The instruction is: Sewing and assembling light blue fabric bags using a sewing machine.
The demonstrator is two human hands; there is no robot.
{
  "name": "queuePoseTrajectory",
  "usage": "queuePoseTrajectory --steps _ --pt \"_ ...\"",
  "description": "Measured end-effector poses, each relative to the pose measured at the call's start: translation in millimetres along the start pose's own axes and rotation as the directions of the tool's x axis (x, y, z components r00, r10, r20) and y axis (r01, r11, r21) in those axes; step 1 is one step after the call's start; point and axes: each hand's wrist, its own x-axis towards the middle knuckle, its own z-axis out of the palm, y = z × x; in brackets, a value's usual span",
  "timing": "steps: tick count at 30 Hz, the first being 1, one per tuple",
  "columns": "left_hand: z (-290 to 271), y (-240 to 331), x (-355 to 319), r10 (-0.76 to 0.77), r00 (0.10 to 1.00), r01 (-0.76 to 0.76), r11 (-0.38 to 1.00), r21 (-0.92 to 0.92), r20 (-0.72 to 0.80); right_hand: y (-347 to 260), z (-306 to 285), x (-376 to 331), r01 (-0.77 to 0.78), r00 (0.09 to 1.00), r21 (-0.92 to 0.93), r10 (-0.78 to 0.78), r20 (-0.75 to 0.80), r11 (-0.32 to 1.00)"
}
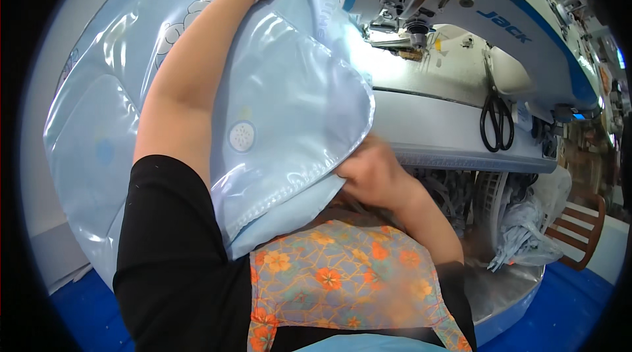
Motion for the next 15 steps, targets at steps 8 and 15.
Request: queuePoseTrajectory --steps 8,15 --pt "22.3 -96.7 -28.0 0.03 0.984 -0.016 0.996 0.083 -0.178 -51.1 34.7 7.8 0.17 0.983 0.059 -0.173 0.061 0.984" --pt "-17.4 115.9 -134.5 0.482 0.85 -0.491 0.871 0.011 -0.213 -15.8 32.6 -47.0 -0.01 1.0 0.017 0.01 0.002 1.0"
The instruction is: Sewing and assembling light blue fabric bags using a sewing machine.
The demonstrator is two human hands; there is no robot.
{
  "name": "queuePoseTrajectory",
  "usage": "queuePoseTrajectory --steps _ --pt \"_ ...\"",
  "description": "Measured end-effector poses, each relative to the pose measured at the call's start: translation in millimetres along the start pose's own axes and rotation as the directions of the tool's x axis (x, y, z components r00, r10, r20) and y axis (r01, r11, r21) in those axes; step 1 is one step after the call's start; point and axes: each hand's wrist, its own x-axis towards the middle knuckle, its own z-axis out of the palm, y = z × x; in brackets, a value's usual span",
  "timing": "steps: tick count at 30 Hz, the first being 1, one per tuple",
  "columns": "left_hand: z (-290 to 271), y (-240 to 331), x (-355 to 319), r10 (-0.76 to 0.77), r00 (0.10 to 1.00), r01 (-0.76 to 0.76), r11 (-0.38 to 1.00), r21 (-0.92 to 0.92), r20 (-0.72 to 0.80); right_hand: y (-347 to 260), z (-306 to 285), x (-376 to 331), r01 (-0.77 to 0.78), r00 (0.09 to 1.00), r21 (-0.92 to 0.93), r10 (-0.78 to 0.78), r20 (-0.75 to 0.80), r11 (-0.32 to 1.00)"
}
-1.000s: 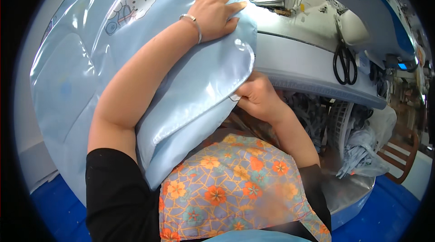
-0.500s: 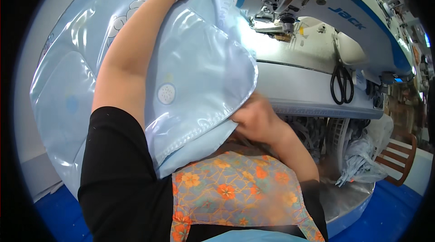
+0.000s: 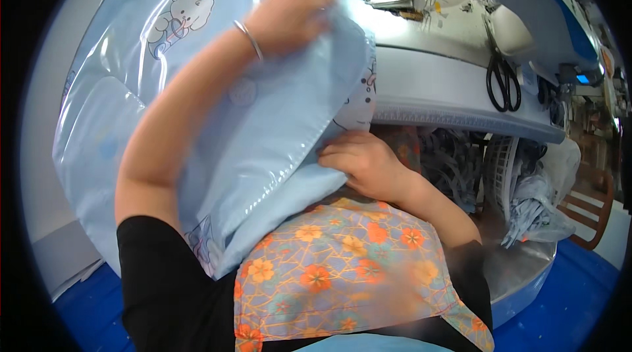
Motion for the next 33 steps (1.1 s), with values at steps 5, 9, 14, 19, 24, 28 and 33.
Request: queuePoseTrajectory --steps 5,9,14,19,24,28,33 --pt "-26.1 66.0 -21.0 -0.061 0.967 0.068 0.998 -0.02 0.248 -29.8 9.3 -8.7 0.076 0.997 -0.09 -0.075 0.012 0.993" --pt "-18.6 71.5 -28.6 -0.158 0.952 0.136 0.986 0.1 0.262 -30.5 12.8 -17.0 0.06 0.997 -0.022 -0.061 -0.048 0.998" --pt "1.5 70.8 -22.6 -0.114 0.988 0.105 0.99 0.096 0.101 -23.7 12.3 -28.5 0.015 0.996 -0.037 -0.018 -0.089 0.999" --pt "12.9 49.2 -27.5 -0.101 0.994 0.1 0.994 0.037 0.042 1.4 15.9 -89.4 -0.135 0.92 0.02 0.133 -0.367 0.991" --pt "3.8 38.6 -34.0 -0.079 0.994 0.079 0.997 0.011 0.069 48.1 75.5 -333.3 -0.43 -0.314 0.899 0.919 -0.239 0.087" --pt "10.0 16.5 -34.5 -0.274 0.961 0.269 0.879 -0.393 0.045 37.8 116.2 -404.5 -0.094 -0.572 0.995 0.82 -0.021 -0.04" --pt "14.2 -4.1 -50.3 -0.329 0.943 0.328 0.894 -0.306 0.049 90.7 143.9 -425.1 -0.085 -0.633 0.982 0.752 -0.184 0.169"
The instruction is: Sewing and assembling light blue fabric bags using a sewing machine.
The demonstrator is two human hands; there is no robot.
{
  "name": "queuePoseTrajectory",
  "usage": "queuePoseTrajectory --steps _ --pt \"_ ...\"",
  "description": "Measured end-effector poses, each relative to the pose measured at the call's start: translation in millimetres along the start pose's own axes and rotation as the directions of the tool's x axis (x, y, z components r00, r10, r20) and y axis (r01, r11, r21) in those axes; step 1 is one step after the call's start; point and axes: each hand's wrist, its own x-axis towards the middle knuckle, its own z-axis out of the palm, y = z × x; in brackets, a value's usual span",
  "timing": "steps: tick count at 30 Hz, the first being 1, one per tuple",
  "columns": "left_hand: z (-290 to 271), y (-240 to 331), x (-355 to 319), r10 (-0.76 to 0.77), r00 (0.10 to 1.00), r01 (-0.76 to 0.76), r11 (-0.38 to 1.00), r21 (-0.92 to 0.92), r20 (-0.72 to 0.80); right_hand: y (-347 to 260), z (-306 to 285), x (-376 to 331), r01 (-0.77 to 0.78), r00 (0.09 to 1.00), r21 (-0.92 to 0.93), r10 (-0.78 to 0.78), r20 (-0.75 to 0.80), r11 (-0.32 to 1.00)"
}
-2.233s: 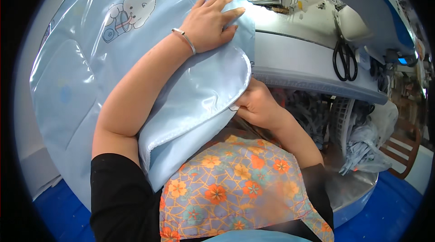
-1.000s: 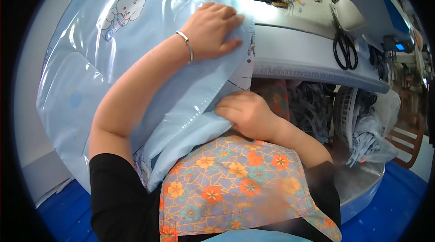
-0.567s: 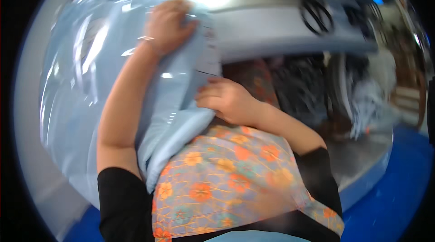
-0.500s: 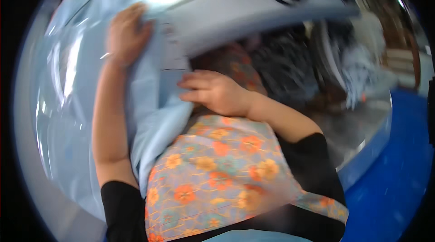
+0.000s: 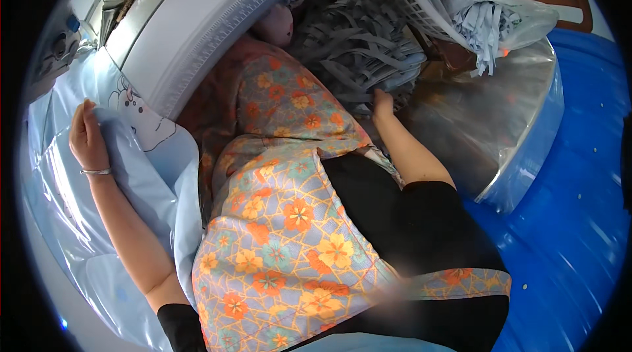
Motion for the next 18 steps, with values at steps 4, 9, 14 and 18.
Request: queuePoseTrajectory --steps 4,9,14,18 --pt "-26.8 -5.8 -14.2 -0.097 0.934 0.078 0.995 0.068 0.345 -15.8 -19.0 -15.5 0.107 0.994 -0.064 -0.109 -0.018 0.992" --pt "-59.6 -0.3 -41.1 -0.269 0.812 0.21 0.963 0.171 0.517 -109.0 -17.6 -89.8 0.307 0.951 -0.048 -0.305 0.049 0.95" --pt "-29.3 23.9 -44.7 -0.153 0.914 0.16 0.987 0.012 0.375 -227.8 53.2 -198.9 0.754 0.595 0.03 -0.702 0.391 0.656" --pt "-39.3 63.7 -57.0 -0.158 0.872 0.219 0.972 -0.08 0.464 -300.8 144.2 -314.7 0.496 0.28 0.289 -0.465 0.84 0.819"
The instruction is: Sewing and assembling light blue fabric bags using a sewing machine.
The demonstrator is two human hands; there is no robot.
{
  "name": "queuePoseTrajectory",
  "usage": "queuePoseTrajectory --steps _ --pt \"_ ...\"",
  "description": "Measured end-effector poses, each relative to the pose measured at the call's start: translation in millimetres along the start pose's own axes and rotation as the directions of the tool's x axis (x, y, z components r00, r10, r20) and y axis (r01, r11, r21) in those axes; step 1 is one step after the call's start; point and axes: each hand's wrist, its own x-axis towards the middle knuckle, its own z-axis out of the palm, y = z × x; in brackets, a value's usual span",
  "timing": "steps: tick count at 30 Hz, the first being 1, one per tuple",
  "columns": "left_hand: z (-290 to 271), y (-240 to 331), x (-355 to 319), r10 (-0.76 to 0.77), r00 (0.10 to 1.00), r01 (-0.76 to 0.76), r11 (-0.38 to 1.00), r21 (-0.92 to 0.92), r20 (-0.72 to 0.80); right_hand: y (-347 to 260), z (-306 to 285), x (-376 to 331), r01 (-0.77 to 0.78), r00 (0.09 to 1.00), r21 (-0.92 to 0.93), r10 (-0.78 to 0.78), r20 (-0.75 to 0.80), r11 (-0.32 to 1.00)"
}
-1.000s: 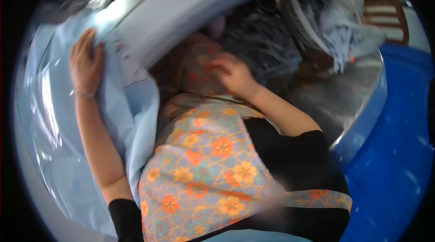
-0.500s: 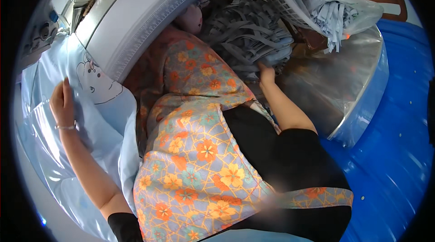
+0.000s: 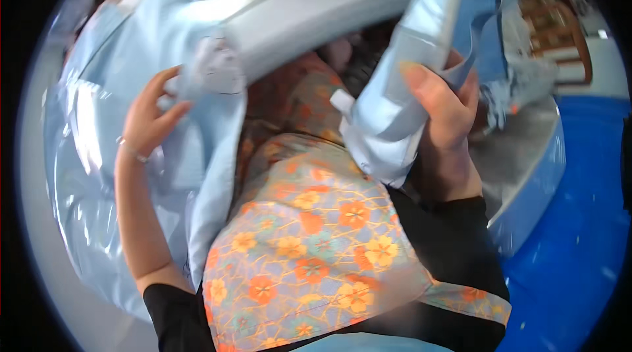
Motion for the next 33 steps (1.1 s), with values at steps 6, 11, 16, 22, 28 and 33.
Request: queuePoseTrajectory --steps 6,11,16,22,28,33 --pt "-41.9 32.8 -58.7 0.121 0.975 -0.222 0.513 -0.829 -0.186 27.4 175.4 98.7 0.281 0.721 -0.044 -0.181 0.669 0.959" --pt "-90.1 -82.0 -135.4 -0.474 0.865 0.212 0.644 -0.735 -0.165 60.5 178.0 101.6 0.829 0.506 -0.132 -0.628 0.591 0.544" --pt "-125.1 -92.2 -145.5 -0.375 0.796 0.605 0.473 0.64 -0.475 125.0 108.5 100.2 0.687 0.724 -0.611 -0.308 0.617 0.393" --pt "-38.8 -1.1 17.0 0.492 0.847 -0.266 0.718 0.644 -0.2 132.5 111.0 95.7 0.659 0.747 -0.65 -0.23 0.623 0.379" --pt "37.5 10.8 80.9 0.389 0.865 -0.2 0.847 0.493 -0.317 120.5 99.3 86.4 0.707 0.706 -0.591 -0.34 0.622 0.387" --pt "42.7 28.4 93.5 0.431 0.803 -0.204 0.847 0.491 -0.411 129.6 88.8 94.9 0.728 0.686 -0.544 -0.41 0.602 0.418"
